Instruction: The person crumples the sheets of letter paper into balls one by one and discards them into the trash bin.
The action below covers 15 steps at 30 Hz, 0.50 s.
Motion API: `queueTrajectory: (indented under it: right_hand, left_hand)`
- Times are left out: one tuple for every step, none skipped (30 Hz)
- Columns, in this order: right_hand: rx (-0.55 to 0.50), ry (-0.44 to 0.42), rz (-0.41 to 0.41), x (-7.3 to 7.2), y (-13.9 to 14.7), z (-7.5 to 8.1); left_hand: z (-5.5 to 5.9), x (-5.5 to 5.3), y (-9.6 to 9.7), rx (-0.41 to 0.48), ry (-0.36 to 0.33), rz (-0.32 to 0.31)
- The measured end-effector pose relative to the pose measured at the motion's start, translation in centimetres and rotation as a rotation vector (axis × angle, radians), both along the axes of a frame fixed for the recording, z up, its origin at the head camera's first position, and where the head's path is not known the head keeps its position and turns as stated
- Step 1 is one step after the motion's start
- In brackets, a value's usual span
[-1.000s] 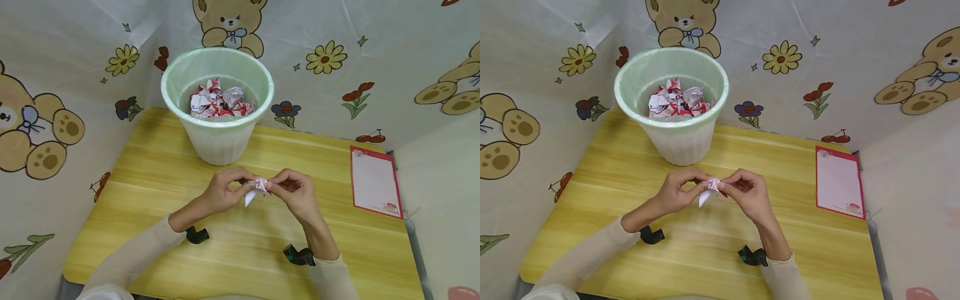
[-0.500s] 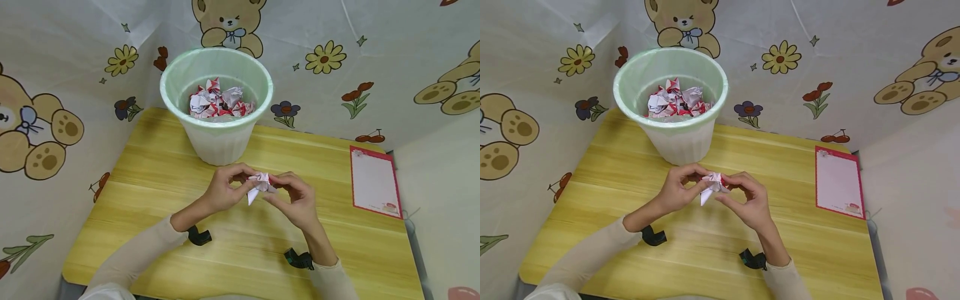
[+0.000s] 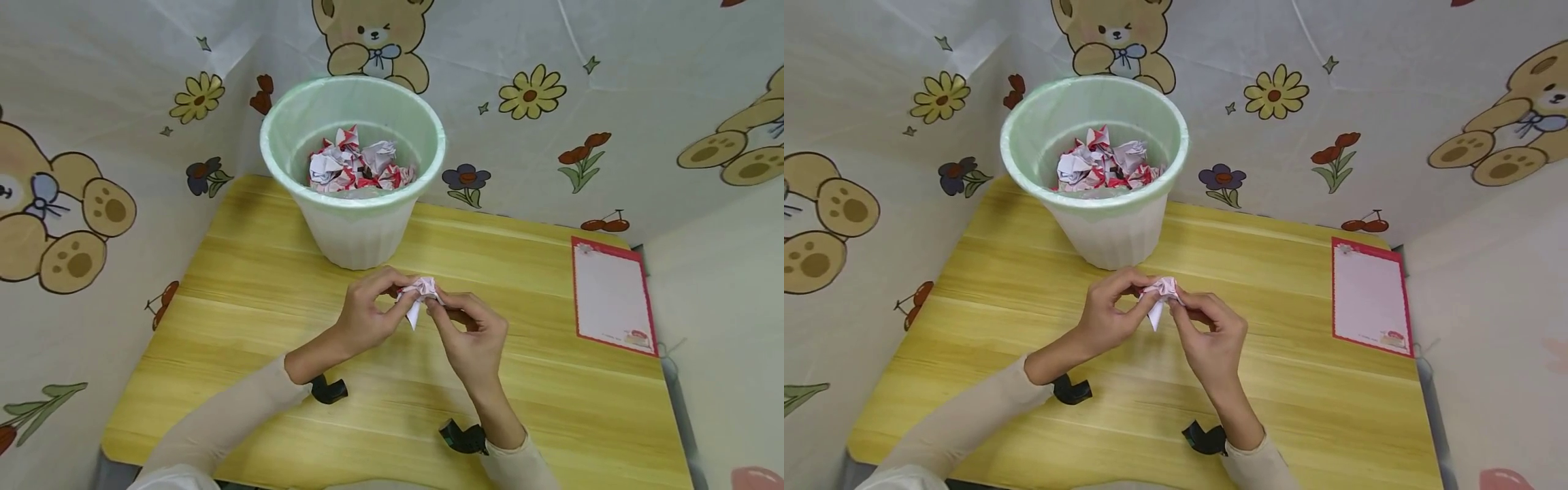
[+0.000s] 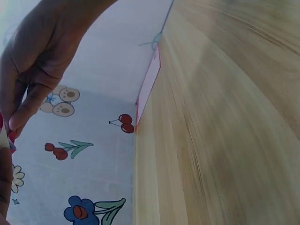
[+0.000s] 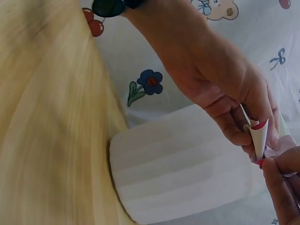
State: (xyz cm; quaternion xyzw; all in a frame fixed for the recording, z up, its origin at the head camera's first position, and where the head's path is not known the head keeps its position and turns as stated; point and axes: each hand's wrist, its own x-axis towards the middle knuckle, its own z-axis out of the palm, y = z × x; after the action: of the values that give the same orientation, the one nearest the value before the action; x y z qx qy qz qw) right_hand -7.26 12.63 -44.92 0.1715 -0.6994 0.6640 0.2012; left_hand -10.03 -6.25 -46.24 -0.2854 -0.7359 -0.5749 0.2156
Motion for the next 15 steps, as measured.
queueTrajectory:
  right_hand:
    - [-0.011,0.001,0.013,0.0,0.1,0.0]
    - [-0.025,0.002,0.04,0.1,0.2,-0.1]
    - [-0.04,0.005,0.081,0.1,0.4,-0.1]
    - [-0.054,0.009,0.13,0.1,0.7,-0.2]
    - [-0.064,0.011,0.183,0.0,1.0,-0.2]
    - [-0.074,0.013,0.238,-0.1,1.3,-0.3]
    - [-0.084,0.014,0.293,-0.3,1.6,-0.4]
    - [-0.095,0.013,0.34,-0.5,1.9,-0.5]
    - [-0.101,0.01,0.372,-0.7,2.1,-0.6]
    - [-0.108,0.008,0.392,-0.8,2.3,-0.7]
    - [-0.117,0.005,0.407,-1.0,2.4,-0.8]
    - [-0.127,-0.002,0.418,-1.2,2.6,-0.9]
    - [-0.141,-0.009,0.425,-1.3,2.7,-1.0]
    - [-0.155,-0.013,0.429,-1.4,2.7,-1.0]
    - [-0.167,-0.016,0.429,-1.5,2.8,-1.1]
  left_hand:
    - [0.1,0.0,-0.1,-0.003,0.0,-0.004]
    - [0.1,0.0,-0.2,-0.005,-0.003,-0.007]
    - [0.2,-0.1,-0.3,-0.003,-0.01,-0.011]
    - [0.3,-0.1,-0.4,0.0,-0.02,-0.014]
    - [0.4,-0.1,-0.6,0.002,-0.03,-0.017]
    - [0.4,-0.2,-0.8,0.005,-0.039,-0.022]
    - [0.5,-0.2,-0.9,0.01,-0.049,-0.026]
    - [0.5,-0.3,-1.0,0.015,-0.06,-0.034]
    - [0.5,-0.3,-1.1,0.022,-0.074,-0.048]
    - [0.5,-0.3,-1.2,0.028,-0.089,-0.063]
    - [0.4,-0.3,-1.2,0.034,-0.104,-0.079]
    - [0.4,-0.3,-1.3,0.042,-0.119,-0.096]
    - [0.4,-0.3,-1.2,0.051,-0.135,-0.113]
    - [0.4,-0.2,-1.2,0.059,-0.149,-0.13]
    - [0.4,-0.2,-1.1,0.065,-0.162,-0.146]
